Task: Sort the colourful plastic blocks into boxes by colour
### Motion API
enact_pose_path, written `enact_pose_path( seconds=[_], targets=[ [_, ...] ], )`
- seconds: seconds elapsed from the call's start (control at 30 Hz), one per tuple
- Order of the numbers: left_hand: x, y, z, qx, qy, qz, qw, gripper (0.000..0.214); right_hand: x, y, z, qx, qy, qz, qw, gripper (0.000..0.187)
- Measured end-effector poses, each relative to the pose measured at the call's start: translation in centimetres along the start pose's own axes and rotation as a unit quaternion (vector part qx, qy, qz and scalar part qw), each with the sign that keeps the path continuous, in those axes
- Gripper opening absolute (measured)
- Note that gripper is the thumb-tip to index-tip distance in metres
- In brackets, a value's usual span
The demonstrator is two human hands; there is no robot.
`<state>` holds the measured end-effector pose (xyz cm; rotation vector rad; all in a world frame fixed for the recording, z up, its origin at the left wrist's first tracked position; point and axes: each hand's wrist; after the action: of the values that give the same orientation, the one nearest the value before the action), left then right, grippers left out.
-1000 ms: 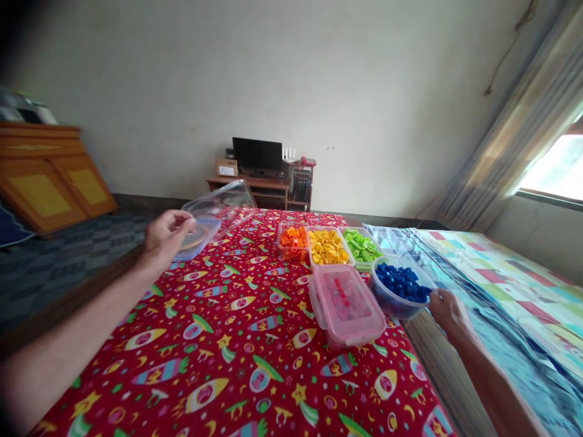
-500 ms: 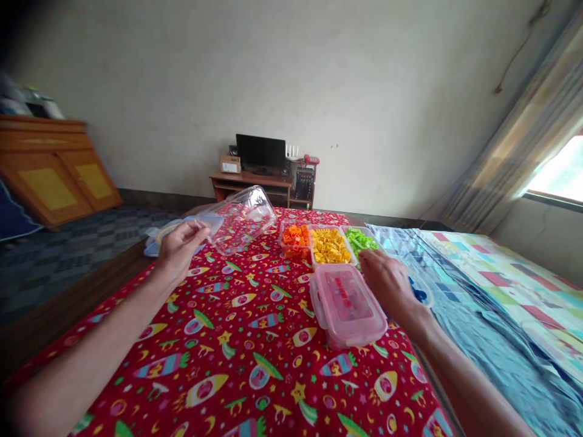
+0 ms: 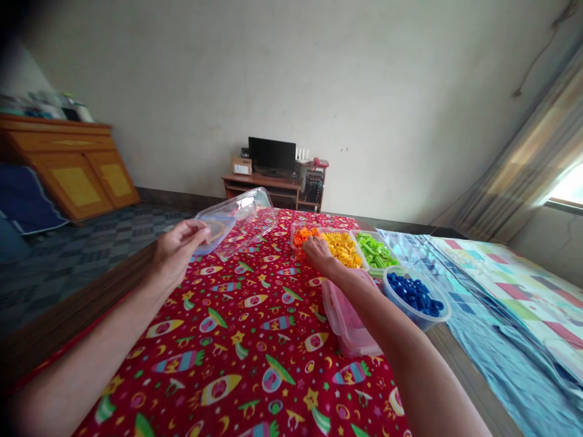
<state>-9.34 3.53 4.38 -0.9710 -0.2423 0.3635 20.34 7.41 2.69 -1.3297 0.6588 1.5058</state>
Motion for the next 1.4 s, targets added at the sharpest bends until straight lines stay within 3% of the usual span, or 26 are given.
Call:
enact_pose_path(
  seconds=[0.13,0.27,0.47,0.63,0.73,0.87,1.0,1.13,1.2,1.4],
  targets=[
    [-0.1,0.0,0.1,0.038,-0.002,0.046,0.998,0.02,-0.3,1.2,-1.2,-0.054,-0.031,0.031,0.998,0.024],
    [-0.2,-0.6,-0.1,0.116,-0.005,0.132,0.984,0.017,-1.4,4.8,-5.3,-0.148,-0.06,0.044,0.986,0.025],
    [0.0,-2.5,-1.5,0.242,0.024,0.222,0.944,0.012,-4.8,9.8,-11.6,-0.242,-0.015,0.074,0.967,0.015],
    [0.4,-3.8,-2.3,0.268,0.049,0.213,0.938,0.012,-5.7,9.2,-10.2,-0.263,-0.046,0.156,0.951,0.024],
    [0.5,-3.9,-2.4,0.257,0.056,0.222,0.939,0.013,-4.3,8.4,-7.5,-0.233,-0.068,0.158,0.957,0.018],
    [0.3,-3.8,-2.3,0.285,0.053,0.231,0.929,0.014,-1.9,7.6,-5.5,-0.221,-0.047,0.159,0.961,0.014],
    [0.2,-3.8,-2.3,0.305,0.046,0.235,0.922,0.012,-1.0,6.3,-7.4,-0.191,-0.082,0.16,0.965,0.016],
    [0.4,-3.5,-2.3,0.317,0.051,0.228,0.919,0.01,-2.0,5.8,-10.5,-0.159,-0.133,0.141,0.968,0.02],
    [0.6,-3.4,-2.4,0.325,0.063,0.225,0.916,0.009,-2.8,6.3,-10.9,-0.153,-0.101,0.108,0.977,0.023],
    [0.8,-3.6,-2.8,0.329,0.081,0.237,0.911,0.01,-4.8,8.7,-9.1,-0.141,0.077,0.035,0.986,0.02]
  ],
)
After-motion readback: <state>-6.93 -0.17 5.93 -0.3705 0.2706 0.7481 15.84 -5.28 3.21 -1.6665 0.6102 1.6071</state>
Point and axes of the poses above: each hand's wrist, its own z-axis towards the middle knuckle, its own x-axis out of the palm, y = z × x, and after that the axes turned 5 degrees about -y, right-handed
